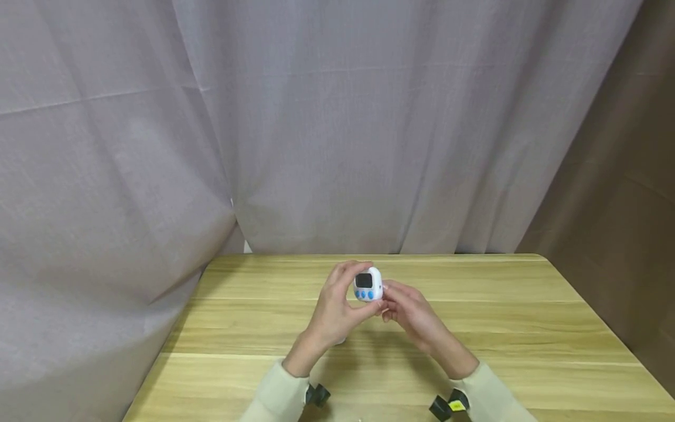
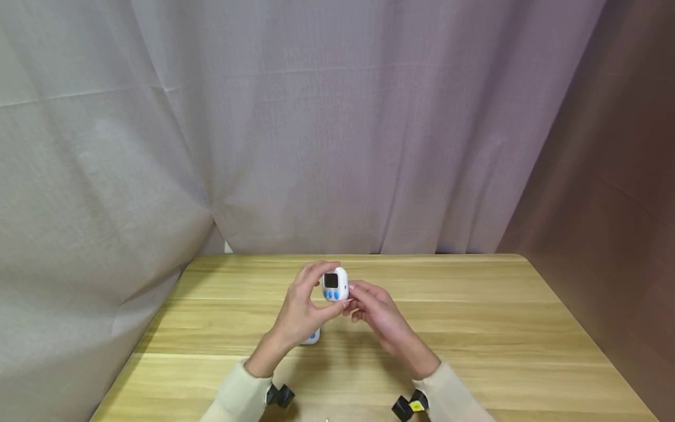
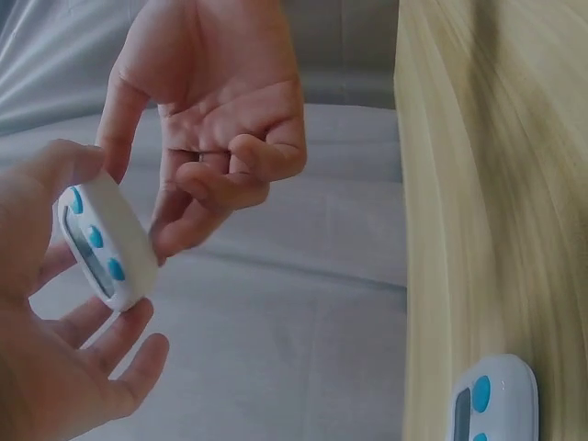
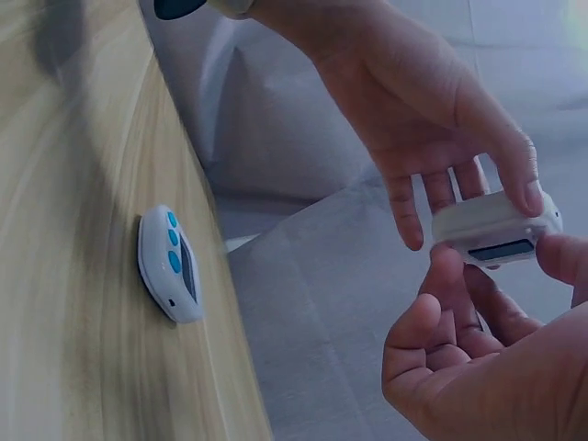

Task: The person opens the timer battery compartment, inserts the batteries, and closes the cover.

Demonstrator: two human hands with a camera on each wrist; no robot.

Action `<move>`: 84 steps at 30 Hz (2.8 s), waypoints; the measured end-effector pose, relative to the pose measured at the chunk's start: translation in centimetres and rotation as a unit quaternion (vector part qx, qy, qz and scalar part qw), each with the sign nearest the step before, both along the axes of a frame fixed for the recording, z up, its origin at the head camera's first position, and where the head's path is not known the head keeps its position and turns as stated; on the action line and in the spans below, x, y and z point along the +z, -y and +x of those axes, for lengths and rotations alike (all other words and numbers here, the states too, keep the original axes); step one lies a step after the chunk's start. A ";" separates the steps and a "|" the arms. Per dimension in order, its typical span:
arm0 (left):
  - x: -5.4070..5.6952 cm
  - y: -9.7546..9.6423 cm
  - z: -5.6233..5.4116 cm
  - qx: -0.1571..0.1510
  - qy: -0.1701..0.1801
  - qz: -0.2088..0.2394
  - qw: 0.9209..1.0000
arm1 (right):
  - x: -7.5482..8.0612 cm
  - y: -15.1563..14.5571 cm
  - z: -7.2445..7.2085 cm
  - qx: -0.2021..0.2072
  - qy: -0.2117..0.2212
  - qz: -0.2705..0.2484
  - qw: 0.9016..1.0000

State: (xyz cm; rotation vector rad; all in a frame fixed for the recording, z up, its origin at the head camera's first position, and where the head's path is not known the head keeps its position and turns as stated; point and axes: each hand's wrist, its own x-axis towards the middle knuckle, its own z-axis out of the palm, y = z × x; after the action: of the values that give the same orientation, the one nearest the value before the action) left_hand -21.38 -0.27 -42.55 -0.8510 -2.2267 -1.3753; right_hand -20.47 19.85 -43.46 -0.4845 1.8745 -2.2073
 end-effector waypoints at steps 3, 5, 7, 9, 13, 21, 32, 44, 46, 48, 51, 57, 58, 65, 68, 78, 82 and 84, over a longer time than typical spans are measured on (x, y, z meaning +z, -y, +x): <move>-0.1 0.0 0.0 0.008 -0.008 -0.004 1.000 | 0.2 0.0 0.1 -0.021 0.000 -0.004 1.000; -0.1 -0.1 0.0 0.012 -0.010 -0.008 1.000 | 0.4 -0.1 0.2 -0.034 0.001 -0.002 0.999; -0.1 -0.1 0.0 0.012 -0.011 -0.010 1.000 | 0.6 -0.1 0.2 -0.049 0.000 0.003 0.999; -0.1 0.0 0.0 0.011 -0.011 -0.012 1.000 | 0.7 -0.1 0.3 -0.063 -0.001 0.010 0.998; -0.1 0.0 0.1 0.009 -0.004 -0.017 1.000 | 0.7 -0.2 0.3 -0.079 -0.005 0.017 0.997; -0.3 0.1 0.0 0.023 0.023 -0.049 0.998 | 0.3 -0.3 0.1 -0.076 -0.004 0.030 0.997; -1.1 0.3 -0.7 0.029 0.056 -0.147 0.987 | -0.6 -0.5 -0.6 -0.084 0.008 0.094 0.992; -1.7 1.1 -1.5 0.011 0.063 -0.216 0.974 | -1.3 -0.9 -1.1 -0.063 -0.019 0.152 0.986; -2.1 1.2 -1.7 0.008 0.068 -0.229 0.971 | -1.6 -1.1 -1.3 -0.047 -0.020 0.175 0.983; -2.5 1.1 -1.8 0.009 0.071 -0.249 0.966 | -2.0 -1.3 -1.5 -0.022 -0.025 0.195 0.980; -3.0 0.9 -1.8 0.013 0.075 -0.280 0.957 | -2.6 -1.4 -1.7 0.019 -0.038 0.215 0.976; -3.5 0.9 -1.8 0.019 0.077 -0.306 0.949 | -2.9 -0.9 -1.8 0.046 -0.076 0.265 0.960; -3.5 0.9 -1.8 0.020 0.077 -0.309 0.948 | -2.9 -0.9 -1.8 0.041 -0.079 0.277 0.957; -4.4 0.8 -1.8 0.037 0.081 -0.345 0.934 | -3.7 -0.6 -2.2 0.033 -0.107 0.341 0.933; -4.5 0.8 -1.7 0.038 0.085 -0.356 0.930 | -4.0 -0.5 -2.3 0.036 -0.115 0.356 0.927; -4.8 0.3 -1.4 0.029 0.109 -0.381 0.918 | -4.4 0.2 -1.9 -0.016 -0.148 0.458 0.877; -5.1 0.2 -1.4 0.032 0.098 -0.395 0.913 | -4.7 0.4 -1.8 -0.037 -0.147 0.479 0.864; -5.3 0.2 -1.4 0.033 0.092 -0.404 0.910 | -4.8 0.5 -1.8 -0.039 -0.143 0.482 0.863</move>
State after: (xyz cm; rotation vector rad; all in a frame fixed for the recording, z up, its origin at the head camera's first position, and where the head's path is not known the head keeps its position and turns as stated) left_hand -22.81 -0.45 -47.81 -0.8907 -2.9833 -0.4616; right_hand -22.26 19.35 -48.24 -0.5322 2.8375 -0.9759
